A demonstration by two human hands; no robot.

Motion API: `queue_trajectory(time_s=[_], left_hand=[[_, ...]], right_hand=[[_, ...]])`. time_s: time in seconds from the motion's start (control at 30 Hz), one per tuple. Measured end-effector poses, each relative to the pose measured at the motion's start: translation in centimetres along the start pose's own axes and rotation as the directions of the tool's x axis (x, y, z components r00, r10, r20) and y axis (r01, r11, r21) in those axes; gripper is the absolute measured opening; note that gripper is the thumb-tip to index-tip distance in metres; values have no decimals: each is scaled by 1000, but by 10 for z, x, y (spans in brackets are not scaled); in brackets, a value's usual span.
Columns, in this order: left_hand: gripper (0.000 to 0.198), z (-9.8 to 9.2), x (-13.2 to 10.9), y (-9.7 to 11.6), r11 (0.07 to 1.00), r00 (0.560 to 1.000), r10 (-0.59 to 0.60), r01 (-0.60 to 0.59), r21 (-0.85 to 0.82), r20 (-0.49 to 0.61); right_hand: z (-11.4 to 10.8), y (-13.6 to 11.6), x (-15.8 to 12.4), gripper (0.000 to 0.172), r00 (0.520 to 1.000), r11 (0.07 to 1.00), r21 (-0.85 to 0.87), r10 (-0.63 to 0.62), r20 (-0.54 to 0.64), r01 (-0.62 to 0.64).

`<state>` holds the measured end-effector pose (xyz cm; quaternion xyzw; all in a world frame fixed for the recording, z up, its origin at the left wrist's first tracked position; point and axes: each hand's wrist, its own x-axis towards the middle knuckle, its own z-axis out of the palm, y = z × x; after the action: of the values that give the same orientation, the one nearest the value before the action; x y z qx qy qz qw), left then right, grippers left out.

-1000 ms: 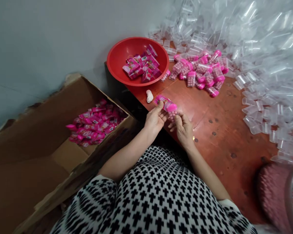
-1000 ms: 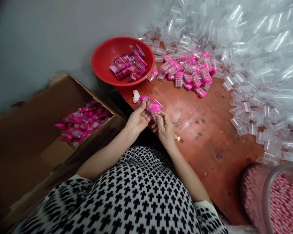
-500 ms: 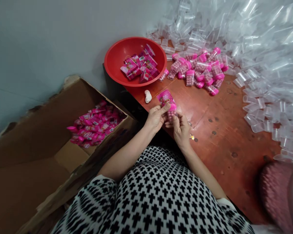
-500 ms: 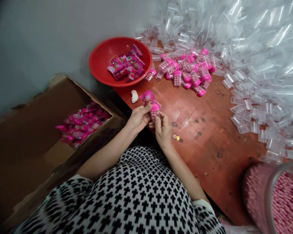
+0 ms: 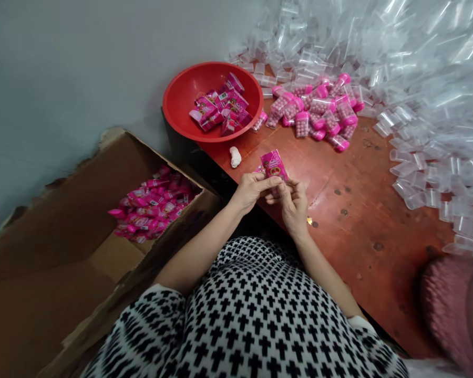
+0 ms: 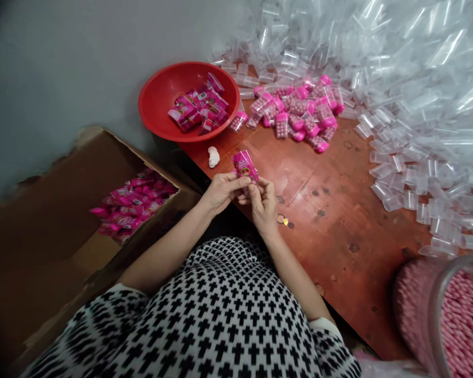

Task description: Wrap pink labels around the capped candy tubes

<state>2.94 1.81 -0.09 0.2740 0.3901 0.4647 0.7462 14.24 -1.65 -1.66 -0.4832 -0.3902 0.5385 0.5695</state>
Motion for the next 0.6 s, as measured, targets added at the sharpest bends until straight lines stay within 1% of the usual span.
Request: queue_trajectory(time_s=[0.07,0.17,0.23,0.37,0.43,0.47,0.5,0.53,0.57,0.6], left_hand=[[32,0,-1,-3,998,1000,6,-8,-57,-25],[27,-3,-3,-3,985,994,39,-55,-164,-103],[25,-5,-6,-3,978,993,43,-64,-196,-109],[24,-2,-18,-9,984,997,22,-36,-177,-78],[22,-3,-28,-9,982,994,45,-63,-180,-101],[20,-5,-33,-6,977,988,79,-103,-187,-134],[18,-10,-40,-1,966,974,128,-165,-196,-188],[17,-16,-47,6,948,945,189,-246,-204,-266],[18,-24,-54,13,917,897,253,-342,-204,-363],[24,-33,-60,21,875,822,314,-445,-191,-475]], right_hand=[[-2,-2,0,42,1000,999,38,20,19,-21],[-6,-4,-2,41,988,992,79,86,128,-97],[-8,-5,-2,39,979,989,85,107,175,-123],[-1,-7,1,37,984,987,89,122,131,-135],[6,-8,4,39,980,985,76,144,139,-155],[9,-9,5,41,974,983,68,160,160,-172],[11,-10,6,42,967,980,60,176,187,-190],[12,-11,6,42,960,978,52,186,208,-201],[11,-11,6,41,957,978,43,190,218,-204],[10,-12,7,39,958,979,30,188,217,-200]])
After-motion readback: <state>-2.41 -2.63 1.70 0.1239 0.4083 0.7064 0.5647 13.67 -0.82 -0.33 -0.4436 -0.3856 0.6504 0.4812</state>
